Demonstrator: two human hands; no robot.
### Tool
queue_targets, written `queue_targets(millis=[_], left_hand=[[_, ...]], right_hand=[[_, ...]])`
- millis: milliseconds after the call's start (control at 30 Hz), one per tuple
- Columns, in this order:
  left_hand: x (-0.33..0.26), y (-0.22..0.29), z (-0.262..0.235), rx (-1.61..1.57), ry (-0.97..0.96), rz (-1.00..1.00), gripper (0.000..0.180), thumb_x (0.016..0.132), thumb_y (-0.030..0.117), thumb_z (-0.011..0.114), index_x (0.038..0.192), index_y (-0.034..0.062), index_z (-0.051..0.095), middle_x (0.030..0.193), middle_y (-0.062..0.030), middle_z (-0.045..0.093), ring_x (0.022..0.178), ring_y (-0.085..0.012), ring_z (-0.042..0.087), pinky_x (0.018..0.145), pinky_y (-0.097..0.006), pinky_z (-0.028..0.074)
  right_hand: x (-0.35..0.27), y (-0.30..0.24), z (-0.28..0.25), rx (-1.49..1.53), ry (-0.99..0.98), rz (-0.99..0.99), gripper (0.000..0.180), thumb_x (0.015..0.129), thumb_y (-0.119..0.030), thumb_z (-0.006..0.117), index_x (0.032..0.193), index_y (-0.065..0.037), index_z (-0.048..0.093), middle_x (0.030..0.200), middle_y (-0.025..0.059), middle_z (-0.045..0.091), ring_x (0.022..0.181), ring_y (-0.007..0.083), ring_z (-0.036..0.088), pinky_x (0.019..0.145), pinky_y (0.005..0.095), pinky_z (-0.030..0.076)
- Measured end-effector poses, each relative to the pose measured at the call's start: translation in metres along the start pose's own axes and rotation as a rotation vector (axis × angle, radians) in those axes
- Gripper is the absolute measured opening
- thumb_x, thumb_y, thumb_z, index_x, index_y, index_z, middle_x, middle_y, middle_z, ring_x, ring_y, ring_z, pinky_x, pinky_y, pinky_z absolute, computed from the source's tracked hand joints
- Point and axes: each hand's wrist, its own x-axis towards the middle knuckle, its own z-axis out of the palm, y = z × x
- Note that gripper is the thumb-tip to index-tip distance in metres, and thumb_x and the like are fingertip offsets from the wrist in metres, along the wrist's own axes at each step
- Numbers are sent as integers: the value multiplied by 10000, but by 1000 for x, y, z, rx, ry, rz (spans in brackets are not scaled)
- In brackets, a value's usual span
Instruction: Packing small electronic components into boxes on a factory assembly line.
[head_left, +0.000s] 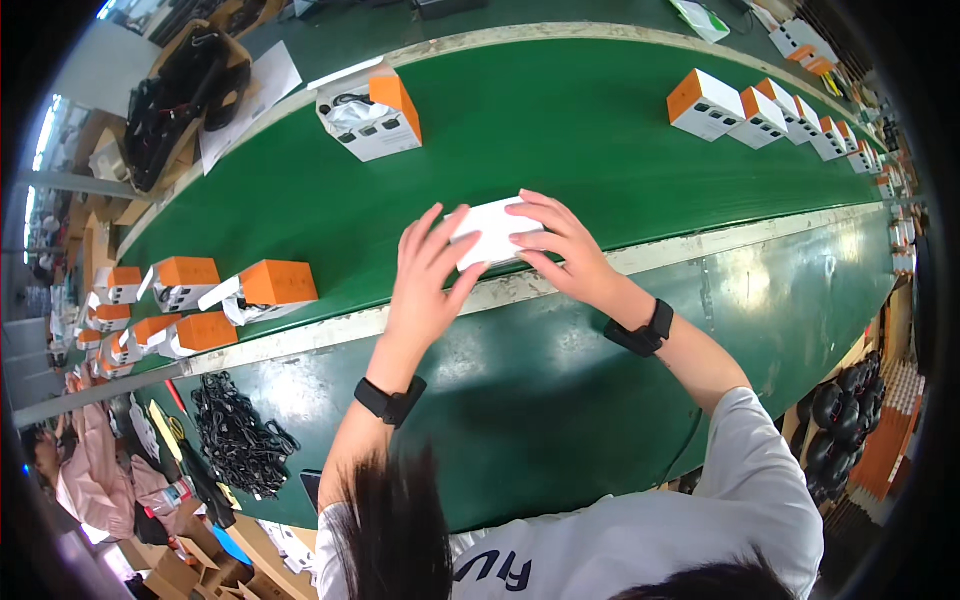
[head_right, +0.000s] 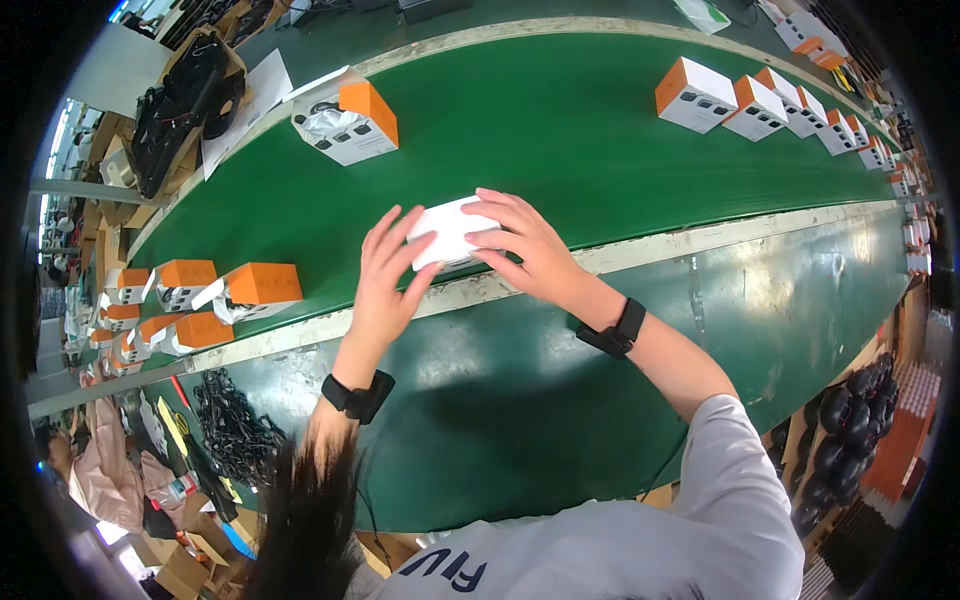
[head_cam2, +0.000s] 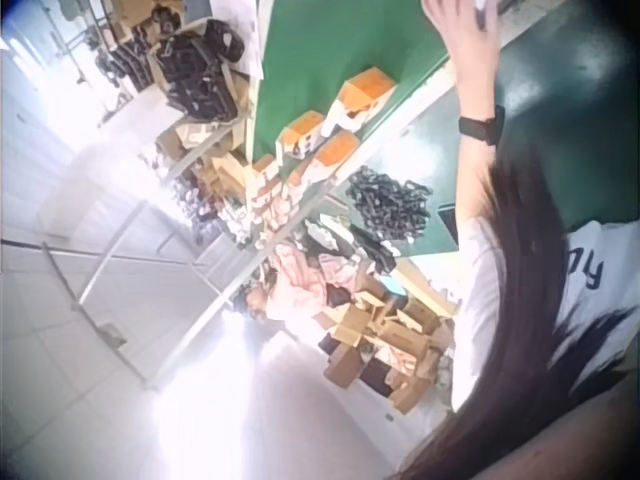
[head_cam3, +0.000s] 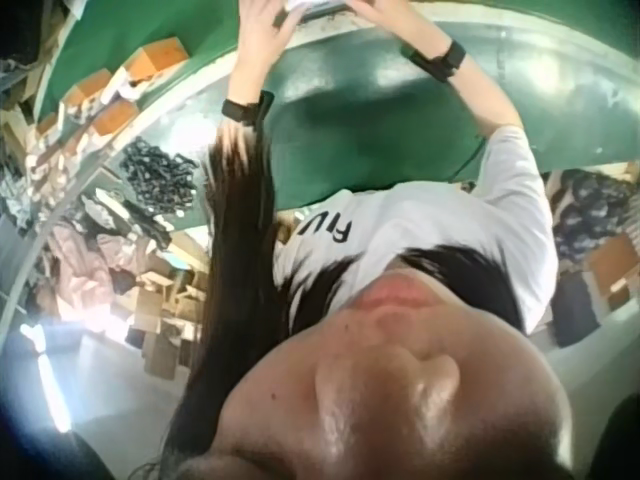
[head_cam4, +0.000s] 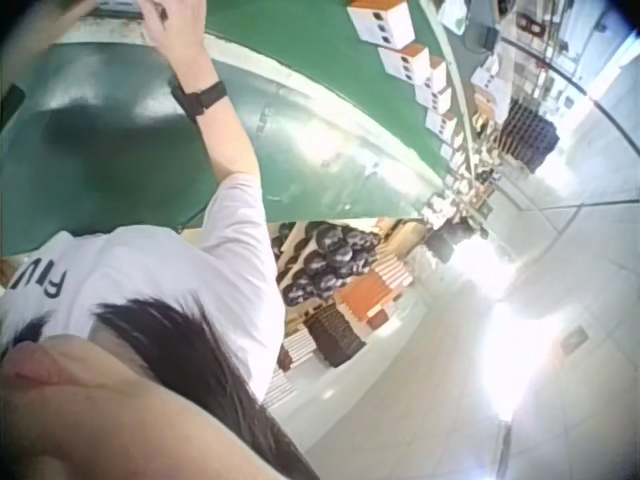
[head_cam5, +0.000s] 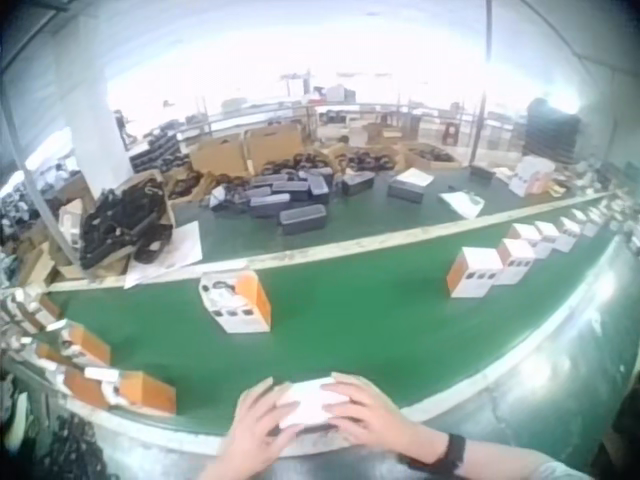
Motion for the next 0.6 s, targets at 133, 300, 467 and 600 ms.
queue_targets(millis=[133,300,467,600], left_hand=[[-7,-5,13,10,-65,31,364,818,117,652,1180,130,619,1368,-56,491,1330,-320,352,1097,-535,198],[-16,4,16,178,-35,15,392,865,242,603,1251,186,571,1399,-1,459,1348,-299,331,1091,-607,123],[-2,-7,0,117,-132,-6,402,859,174,609,1257,137,568,1416,-50,441,1354,-313,311,1113,-534,144],[44,-79,-21,-18,405,-383,585,827,173,672,1334,37,415,1369,-188,390,1265,-311,360,1054,-403,291]], right_hand=[[2,-4,-7,8,-28,13,199,785,-91,684,974,-76,624,1332,119,500,1245,339,444,992,425,403],[9,-14,-14,-100,-149,24,340,702,-105,744,1008,-73,600,1338,140,472,1251,348,416,978,431,411],[36,-21,-25,-104,-235,168,493,681,-63,748,1131,-70,547,1251,135,487,1213,346,422,990,425,399],[49,30,-69,-60,-112,290,557,648,-7,747,1167,-65,553,1236,132,519,1241,316,434,1039,392,367]])
